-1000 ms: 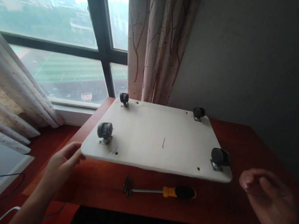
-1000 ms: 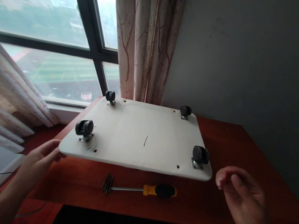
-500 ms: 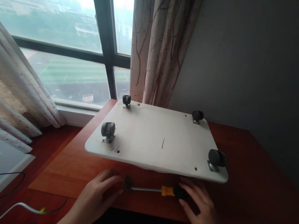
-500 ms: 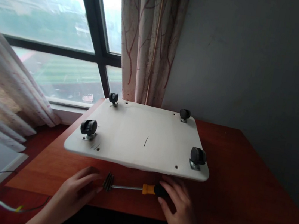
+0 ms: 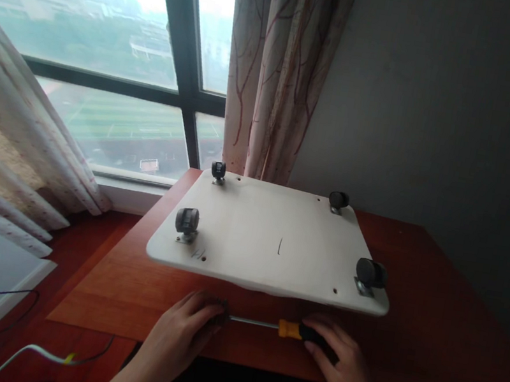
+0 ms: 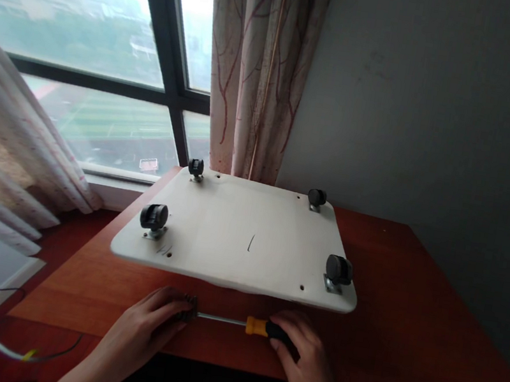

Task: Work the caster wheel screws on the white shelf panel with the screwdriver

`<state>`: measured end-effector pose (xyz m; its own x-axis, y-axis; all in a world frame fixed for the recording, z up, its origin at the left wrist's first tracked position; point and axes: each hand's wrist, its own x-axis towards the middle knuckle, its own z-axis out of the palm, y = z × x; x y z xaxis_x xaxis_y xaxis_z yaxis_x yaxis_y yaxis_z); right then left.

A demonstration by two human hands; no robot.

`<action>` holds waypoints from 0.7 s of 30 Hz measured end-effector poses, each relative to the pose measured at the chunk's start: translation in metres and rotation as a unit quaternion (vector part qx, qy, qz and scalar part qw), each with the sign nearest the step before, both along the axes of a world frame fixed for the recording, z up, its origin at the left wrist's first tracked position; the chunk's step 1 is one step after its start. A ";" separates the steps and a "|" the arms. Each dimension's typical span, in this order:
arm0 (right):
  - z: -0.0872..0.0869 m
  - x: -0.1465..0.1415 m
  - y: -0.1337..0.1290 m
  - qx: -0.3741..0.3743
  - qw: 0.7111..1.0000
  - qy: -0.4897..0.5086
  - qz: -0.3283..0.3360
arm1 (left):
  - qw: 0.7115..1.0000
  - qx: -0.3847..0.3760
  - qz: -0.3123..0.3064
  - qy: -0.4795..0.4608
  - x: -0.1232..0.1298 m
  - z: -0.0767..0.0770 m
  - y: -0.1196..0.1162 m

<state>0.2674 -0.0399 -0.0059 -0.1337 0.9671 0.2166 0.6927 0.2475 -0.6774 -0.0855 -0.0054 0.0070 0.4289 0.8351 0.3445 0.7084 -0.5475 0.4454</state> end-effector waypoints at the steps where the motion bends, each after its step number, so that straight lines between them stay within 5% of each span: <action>1: -0.001 0.001 -0.001 -0.004 1.000 0.006 -0.005 | 1.000 0.000 0.003 0.001 0.000 0.000 0.000; 21: 0.000 0.007 -0.012 -0.011 0.997 0.051 -0.057 | 1.000 0.008 0.004 0.028 0.024 0.003 0.000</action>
<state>0.2745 -0.0515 -0.0055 -0.0008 0.9793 0.2022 0.6431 0.1554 -0.7499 -0.0620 -0.0055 0.0105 0.4407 0.8337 0.3329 0.7373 -0.5477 0.3956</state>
